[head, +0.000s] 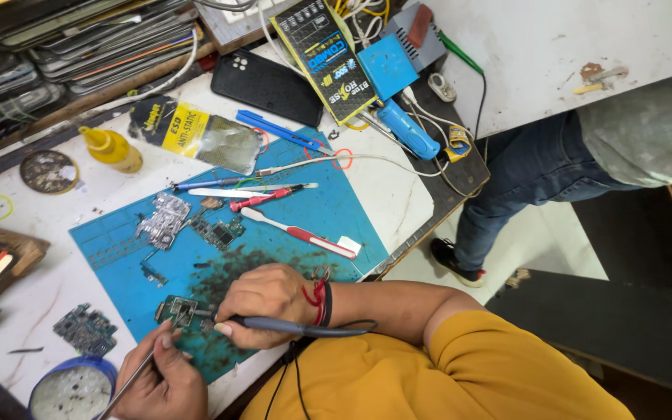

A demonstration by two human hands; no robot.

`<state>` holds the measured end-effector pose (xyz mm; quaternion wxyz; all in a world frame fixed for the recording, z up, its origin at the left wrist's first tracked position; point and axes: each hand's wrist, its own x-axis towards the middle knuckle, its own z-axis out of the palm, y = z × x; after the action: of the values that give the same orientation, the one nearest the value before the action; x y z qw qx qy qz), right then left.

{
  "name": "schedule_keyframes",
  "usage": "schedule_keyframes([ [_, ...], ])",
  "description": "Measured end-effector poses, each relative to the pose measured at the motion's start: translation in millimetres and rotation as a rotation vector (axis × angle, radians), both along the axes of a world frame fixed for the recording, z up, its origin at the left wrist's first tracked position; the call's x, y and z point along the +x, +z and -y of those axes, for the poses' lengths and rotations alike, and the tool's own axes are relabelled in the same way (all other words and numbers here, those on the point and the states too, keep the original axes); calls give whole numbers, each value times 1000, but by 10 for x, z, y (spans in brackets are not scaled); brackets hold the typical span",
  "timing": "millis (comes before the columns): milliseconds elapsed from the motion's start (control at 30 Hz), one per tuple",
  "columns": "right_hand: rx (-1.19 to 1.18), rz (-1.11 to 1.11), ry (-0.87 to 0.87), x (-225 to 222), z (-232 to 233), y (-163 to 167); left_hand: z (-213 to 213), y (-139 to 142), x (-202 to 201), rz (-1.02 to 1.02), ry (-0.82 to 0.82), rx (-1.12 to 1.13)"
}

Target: The person solders components on a green circuit board at a repair workbench, holding the board with tweezers in one hand and a soldering iron in the other. They reposition the board, touch the iron to different points, and continue working on the board throughout the episode.

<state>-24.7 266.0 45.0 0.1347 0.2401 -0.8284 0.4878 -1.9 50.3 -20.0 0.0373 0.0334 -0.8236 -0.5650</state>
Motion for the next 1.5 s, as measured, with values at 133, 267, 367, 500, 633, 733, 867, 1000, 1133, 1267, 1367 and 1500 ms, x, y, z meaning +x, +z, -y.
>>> schedule_keyframes([
  [133,116,5,-13,24,60,-64,-31,37,-52,-145,20,11],
  [267,85,36,46,41,301,-192,187,90,-50,-147,32,-124],
  [367,85,36,25,92,491,-226,364,177,-22,-211,-3,-139],
  [500,73,-5,-14,179,699,-217,473,292,28,-192,41,-119],
  [633,68,8,-26,214,775,-211,539,322,42,-205,33,-90],
  [733,72,4,-32,215,783,-215,537,319,39,-199,30,-97],
  [867,72,1,-31,204,779,-206,526,323,28,-180,34,-88],
  [1000,75,9,-32,203,791,-203,529,324,30,-219,30,-97],
  [1133,90,4,-30,198,792,-220,538,312,26,-190,33,-86],
  [1267,83,6,-22,192,795,-235,545,300,24,-200,32,-84],
  [1367,67,0,-15,181,813,-248,556,294,21,-209,36,-88],
  [1500,71,7,-17,180,809,-250,555,280,18,-216,33,-92],
])
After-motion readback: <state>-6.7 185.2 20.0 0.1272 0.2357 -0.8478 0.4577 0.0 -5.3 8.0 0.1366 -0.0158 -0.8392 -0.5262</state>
